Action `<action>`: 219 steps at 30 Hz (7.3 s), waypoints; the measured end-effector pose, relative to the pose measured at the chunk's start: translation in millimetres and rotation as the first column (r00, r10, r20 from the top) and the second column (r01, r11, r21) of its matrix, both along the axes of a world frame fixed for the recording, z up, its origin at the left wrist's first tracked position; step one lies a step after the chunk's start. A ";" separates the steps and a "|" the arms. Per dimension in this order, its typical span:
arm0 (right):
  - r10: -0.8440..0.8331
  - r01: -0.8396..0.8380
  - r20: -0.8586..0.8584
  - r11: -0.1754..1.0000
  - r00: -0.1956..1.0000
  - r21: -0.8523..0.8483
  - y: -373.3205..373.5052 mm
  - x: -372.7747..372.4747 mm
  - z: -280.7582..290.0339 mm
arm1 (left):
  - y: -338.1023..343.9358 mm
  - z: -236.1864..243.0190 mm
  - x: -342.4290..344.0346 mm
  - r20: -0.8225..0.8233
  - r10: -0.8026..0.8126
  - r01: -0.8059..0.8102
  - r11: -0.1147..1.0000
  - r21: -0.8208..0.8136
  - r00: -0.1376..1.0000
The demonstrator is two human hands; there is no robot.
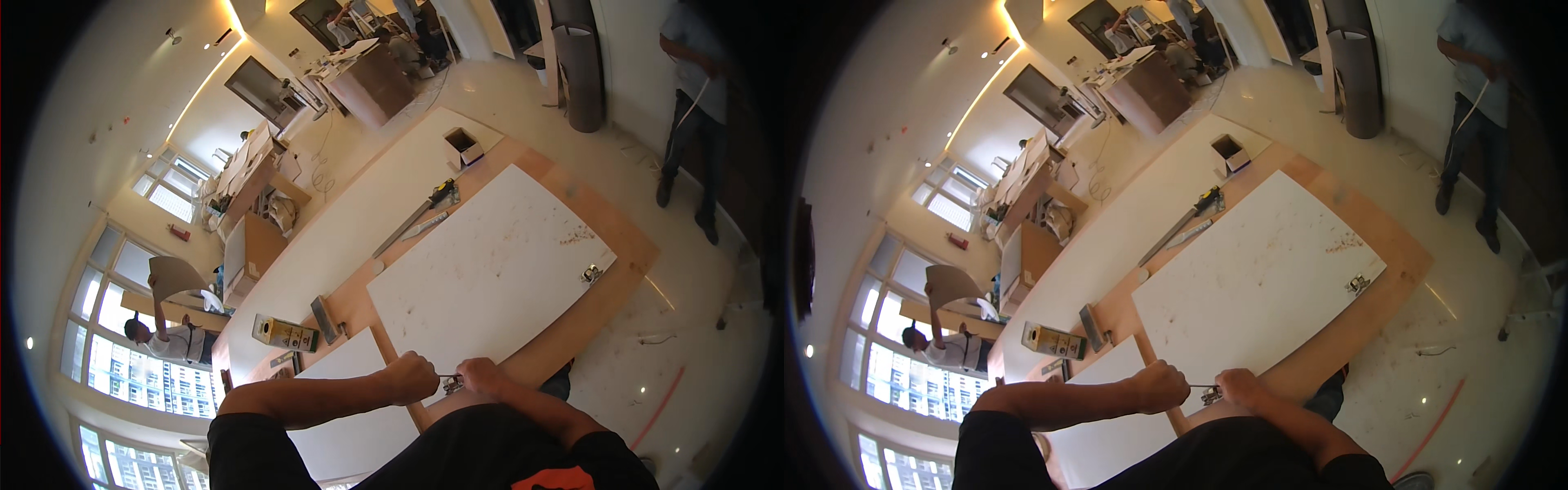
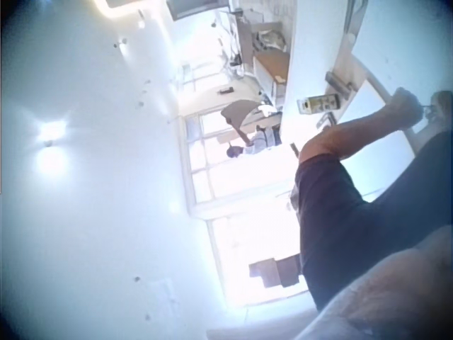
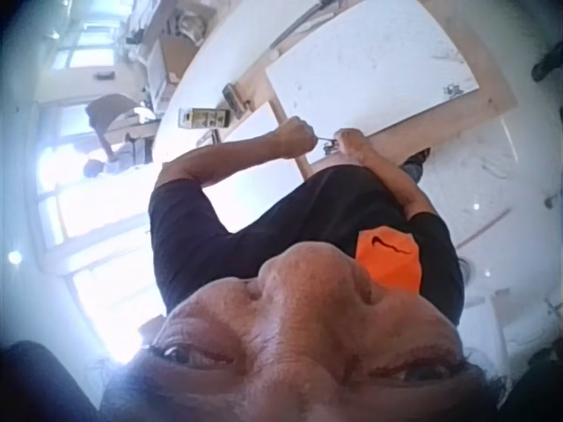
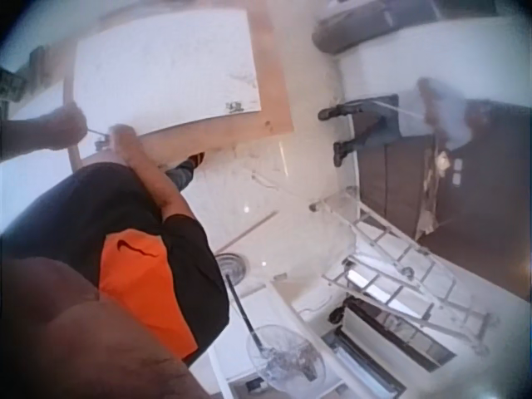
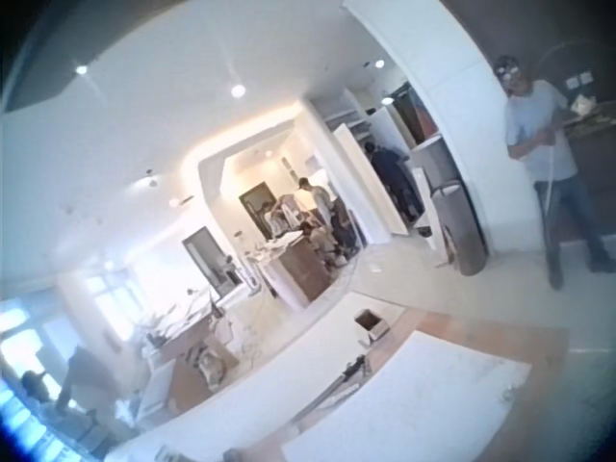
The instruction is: The person uses a screwdriver to tighten and adjust screws on metal hinges attached to a wooden panel.
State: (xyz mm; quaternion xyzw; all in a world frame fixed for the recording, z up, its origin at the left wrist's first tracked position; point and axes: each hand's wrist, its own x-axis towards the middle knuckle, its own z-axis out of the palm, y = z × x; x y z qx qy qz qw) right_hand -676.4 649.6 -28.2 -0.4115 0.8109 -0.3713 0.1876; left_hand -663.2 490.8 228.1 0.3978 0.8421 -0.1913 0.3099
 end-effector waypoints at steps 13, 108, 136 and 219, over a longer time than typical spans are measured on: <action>0.020 -0.020 -0.022 1.000 1.000 -0.006 0.8 3.2 7.2 | -24.7 -8.1 -10.1 0.126 0.661 -0.653 0.750 -0.107 0.739; -0.045 0.042 -0.037 0.996 0.998 -0.084 -2.6 1.9 9.4 | -25.6 -4.6 9.2 0.369 0.837 -0.890 -0.268 -0.368 -0.404; 0.028 -0.033 -0.076 0.997 0.997 -0.075 -1.0 -3.8 -13.6 | -6.6 -15.6 34.5 0.047 0.273 -0.274 0.962 0.014 0.961; 0.036 -0.041 0.035 0.988 0.999 0.149 -1.0 -17.3 10.8 | -8.6 -4.3 27.1 0.160 0.816 -0.832 0.545 0.106 0.555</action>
